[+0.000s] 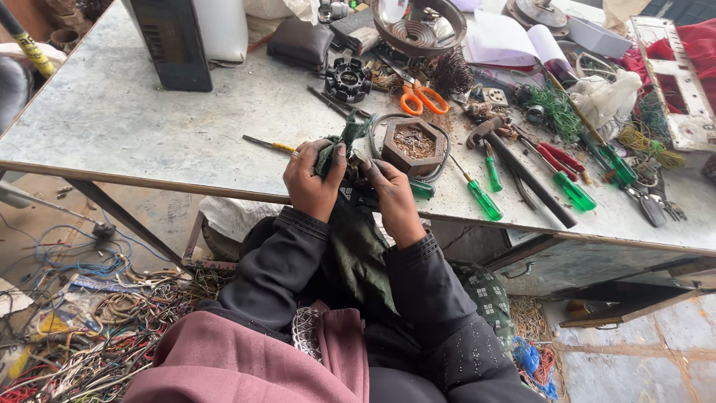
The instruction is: The person uses a screwdriver to pry and separate parts of a small electrical component, then uses pliers to remove a small piece. They continue to manipulate the component with their hands, separating wires and parts.
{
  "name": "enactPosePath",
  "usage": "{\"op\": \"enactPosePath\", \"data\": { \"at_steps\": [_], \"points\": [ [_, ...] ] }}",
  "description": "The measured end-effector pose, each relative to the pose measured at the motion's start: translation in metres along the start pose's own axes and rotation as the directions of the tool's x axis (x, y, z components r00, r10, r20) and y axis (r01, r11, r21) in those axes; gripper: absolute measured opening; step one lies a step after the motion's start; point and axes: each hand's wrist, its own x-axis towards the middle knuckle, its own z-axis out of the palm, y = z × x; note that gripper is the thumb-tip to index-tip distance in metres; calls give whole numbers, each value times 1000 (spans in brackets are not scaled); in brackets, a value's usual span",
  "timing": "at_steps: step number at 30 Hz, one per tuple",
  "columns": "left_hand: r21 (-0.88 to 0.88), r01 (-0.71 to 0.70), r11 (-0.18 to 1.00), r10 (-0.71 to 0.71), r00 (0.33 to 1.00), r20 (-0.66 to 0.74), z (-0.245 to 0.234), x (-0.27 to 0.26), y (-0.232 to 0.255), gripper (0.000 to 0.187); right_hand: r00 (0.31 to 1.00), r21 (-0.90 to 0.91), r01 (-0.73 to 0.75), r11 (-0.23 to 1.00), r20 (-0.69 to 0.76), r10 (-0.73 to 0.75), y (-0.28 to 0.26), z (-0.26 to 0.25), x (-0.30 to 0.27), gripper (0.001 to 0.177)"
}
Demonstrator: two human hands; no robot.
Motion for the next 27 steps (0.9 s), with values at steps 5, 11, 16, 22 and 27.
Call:
{"op": "enactPosePath", "data": {
  "at_steps": [5,11,16,22,27],
  "points": [
    [-5,-14,1000,14,1000,5,-1,-2,-2,24,1000,8,-27,1000,14,27,0,-3,5,26],
    [39,-78,996,79,996,-28,3,-4,-7,26,998,30,-62,998,21,62,-2,-5,7,25],
    [53,-123,991,124,992,-32,6,-5,-13,27,988,53,-154,987,14,153,-4,-9,12,21],
    [30,-176,984,176,984,-12,5,-6,-17,25,996,-141,49,989,80,-38,-4,-13,12,22],
    [-51,-63,997,64,997,32,6,7,-15,26,998,-140,-15,990,54,23,-16,-11,2,29]
  ]
}}
